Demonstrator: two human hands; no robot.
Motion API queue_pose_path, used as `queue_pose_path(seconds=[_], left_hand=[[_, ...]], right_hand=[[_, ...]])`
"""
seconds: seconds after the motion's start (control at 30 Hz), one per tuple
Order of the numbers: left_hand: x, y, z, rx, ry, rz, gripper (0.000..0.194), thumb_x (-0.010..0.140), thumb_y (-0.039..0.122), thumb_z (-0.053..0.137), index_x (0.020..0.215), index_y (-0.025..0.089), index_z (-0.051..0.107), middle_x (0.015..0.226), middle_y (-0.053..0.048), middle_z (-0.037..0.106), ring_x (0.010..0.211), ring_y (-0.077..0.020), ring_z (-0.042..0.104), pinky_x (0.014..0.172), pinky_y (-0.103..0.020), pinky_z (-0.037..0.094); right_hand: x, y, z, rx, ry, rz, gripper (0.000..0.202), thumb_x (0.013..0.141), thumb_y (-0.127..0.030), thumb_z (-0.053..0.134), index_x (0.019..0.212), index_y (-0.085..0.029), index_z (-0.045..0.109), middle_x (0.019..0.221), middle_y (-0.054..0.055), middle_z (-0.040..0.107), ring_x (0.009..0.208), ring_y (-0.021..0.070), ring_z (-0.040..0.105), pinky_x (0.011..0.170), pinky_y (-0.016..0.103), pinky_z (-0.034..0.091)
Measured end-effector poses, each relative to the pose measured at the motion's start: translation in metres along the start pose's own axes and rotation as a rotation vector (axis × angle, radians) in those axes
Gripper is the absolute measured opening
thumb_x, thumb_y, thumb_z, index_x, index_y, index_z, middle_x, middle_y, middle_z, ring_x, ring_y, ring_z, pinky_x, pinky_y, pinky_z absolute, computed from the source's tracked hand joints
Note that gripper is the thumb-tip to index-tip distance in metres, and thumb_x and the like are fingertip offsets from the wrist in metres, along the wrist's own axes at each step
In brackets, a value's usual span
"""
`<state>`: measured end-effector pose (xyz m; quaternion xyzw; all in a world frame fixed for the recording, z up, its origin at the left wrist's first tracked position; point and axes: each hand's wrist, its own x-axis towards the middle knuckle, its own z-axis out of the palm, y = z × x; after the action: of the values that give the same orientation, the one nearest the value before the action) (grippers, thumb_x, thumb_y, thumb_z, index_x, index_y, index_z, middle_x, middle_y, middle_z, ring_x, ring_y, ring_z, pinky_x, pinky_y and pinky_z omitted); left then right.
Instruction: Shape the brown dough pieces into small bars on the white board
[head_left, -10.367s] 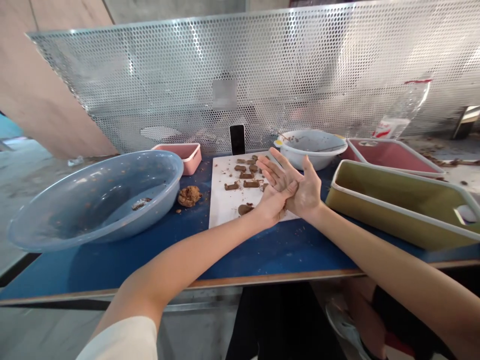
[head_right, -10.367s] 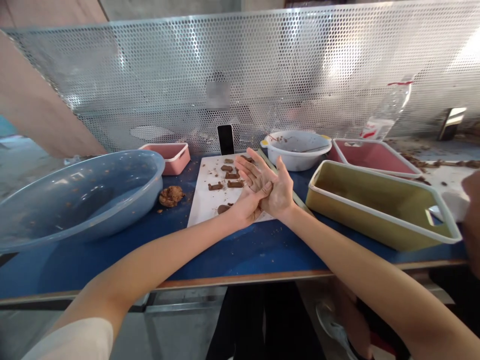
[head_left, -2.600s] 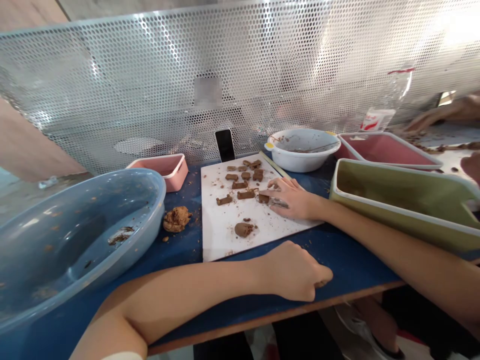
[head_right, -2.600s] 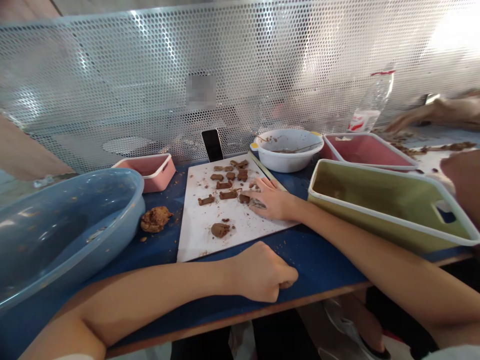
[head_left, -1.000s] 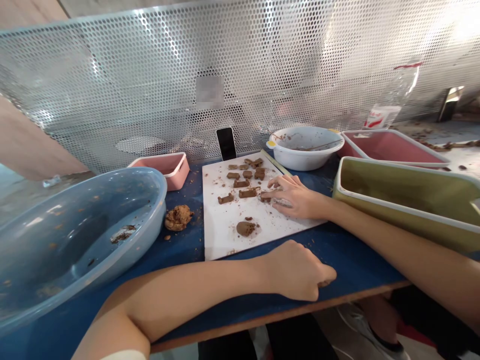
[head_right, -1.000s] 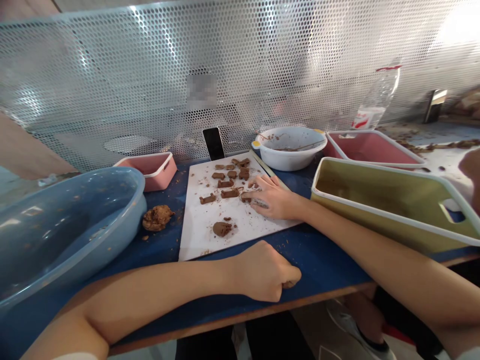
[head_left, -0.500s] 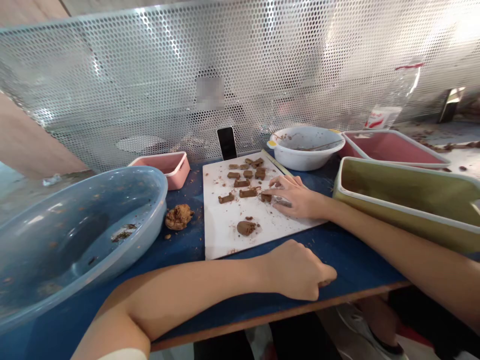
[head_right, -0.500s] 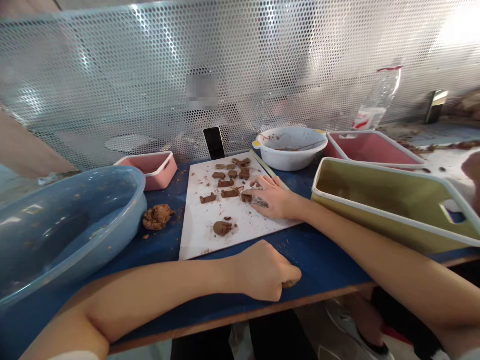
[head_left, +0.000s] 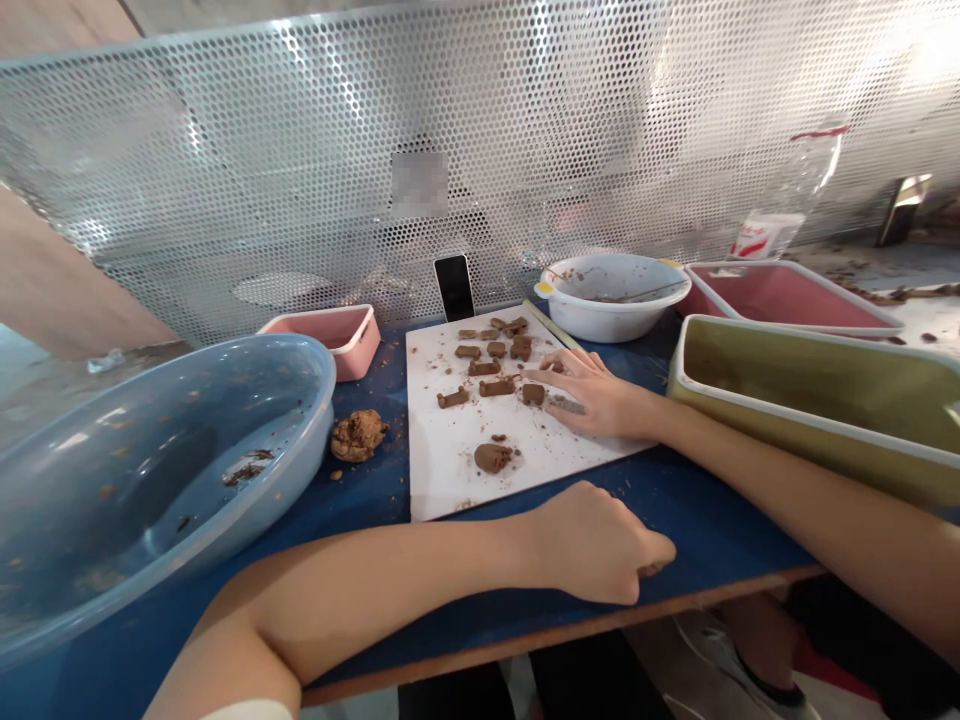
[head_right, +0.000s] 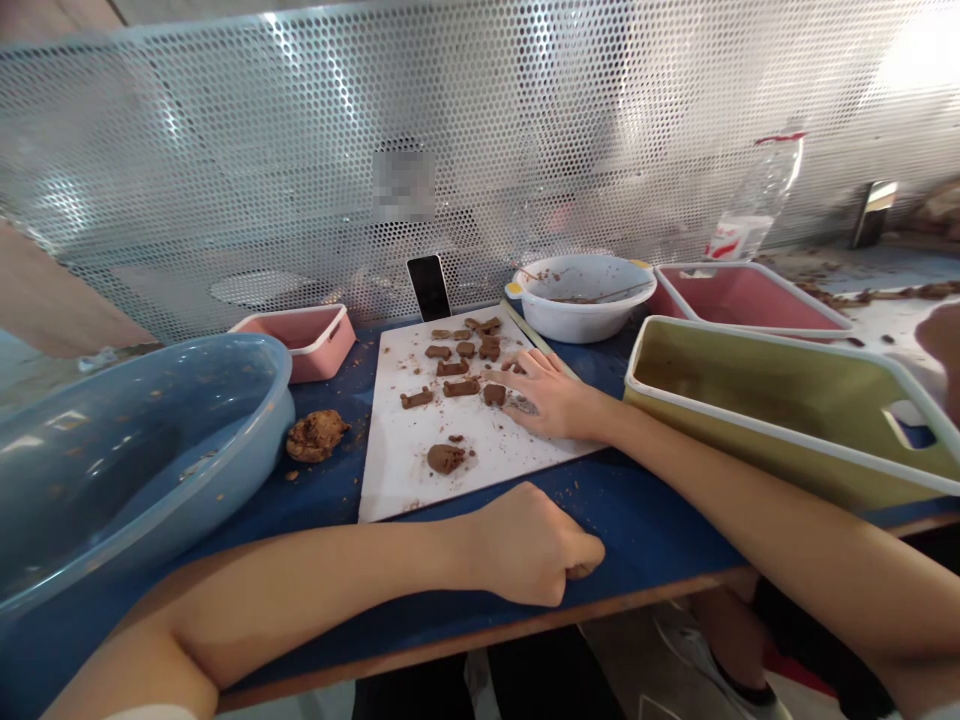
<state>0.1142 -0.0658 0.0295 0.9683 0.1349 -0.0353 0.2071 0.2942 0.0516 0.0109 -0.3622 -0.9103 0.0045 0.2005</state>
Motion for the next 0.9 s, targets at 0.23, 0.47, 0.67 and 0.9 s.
queue_pose_path(seconds=[0.23,0.47,0.67,0.9], left_hand=[[0.0002,-0.0002,0.0009,0.000,0.011,0.002,0.021,0.095,0.015,0.067,0.080,0.023,0.055,0.079,0.001,0.074,0.071,-0.0190,0.065,0.060,-0.032,0.039],[0.0011,-0.0010,0.0030,0.015,0.012,0.009,0.019,0.094,0.014,0.068,0.082,0.023,0.056,0.082,0.001,0.076,0.075,-0.0198,0.067,0.059,-0.032,0.038],[0.0014,-0.0007,0.0026,0.013,0.007,0.008,0.019,0.095,0.014,0.068,0.082,0.023,0.056,0.081,0.001,0.075,0.074,-0.0198,0.065,0.060,-0.033,0.038],[0.0012,-0.0006,0.0021,0.015,0.005,0.005,0.017,0.095,0.015,0.068,0.084,0.023,0.057,0.082,0.001,0.076,0.074,-0.0196,0.067,0.060,-0.032,0.039]], right_hand=[[-0.0009,0.0018,0.0025,-0.013,-0.002,-0.006,0.050,0.110,-0.046,0.059,0.158,-0.034,0.066,0.149,0.017,0.058,0.143,0.0408,0.057,0.123,0.067,0.045],[0.0005,0.0033,0.0028,-0.038,0.021,0.017,0.043,0.111,-0.045,0.059,0.150,-0.032,0.073,0.146,0.017,0.061,0.136,0.0400,0.060,0.113,0.064,0.048],[0.0010,0.0079,0.0065,-0.038,0.115,0.024,0.034,0.111,-0.044,0.060,0.133,-0.030,0.081,0.142,0.016,0.065,0.132,0.0393,0.060,0.109,0.062,0.047],[0.0010,0.0064,0.0057,-0.058,0.110,0.054,0.029,0.111,-0.042,0.060,0.120,-0.028,0.083,0.142,0.016,0.065,0.131,0.0378,0.060,0.107,0.061,0.045]])
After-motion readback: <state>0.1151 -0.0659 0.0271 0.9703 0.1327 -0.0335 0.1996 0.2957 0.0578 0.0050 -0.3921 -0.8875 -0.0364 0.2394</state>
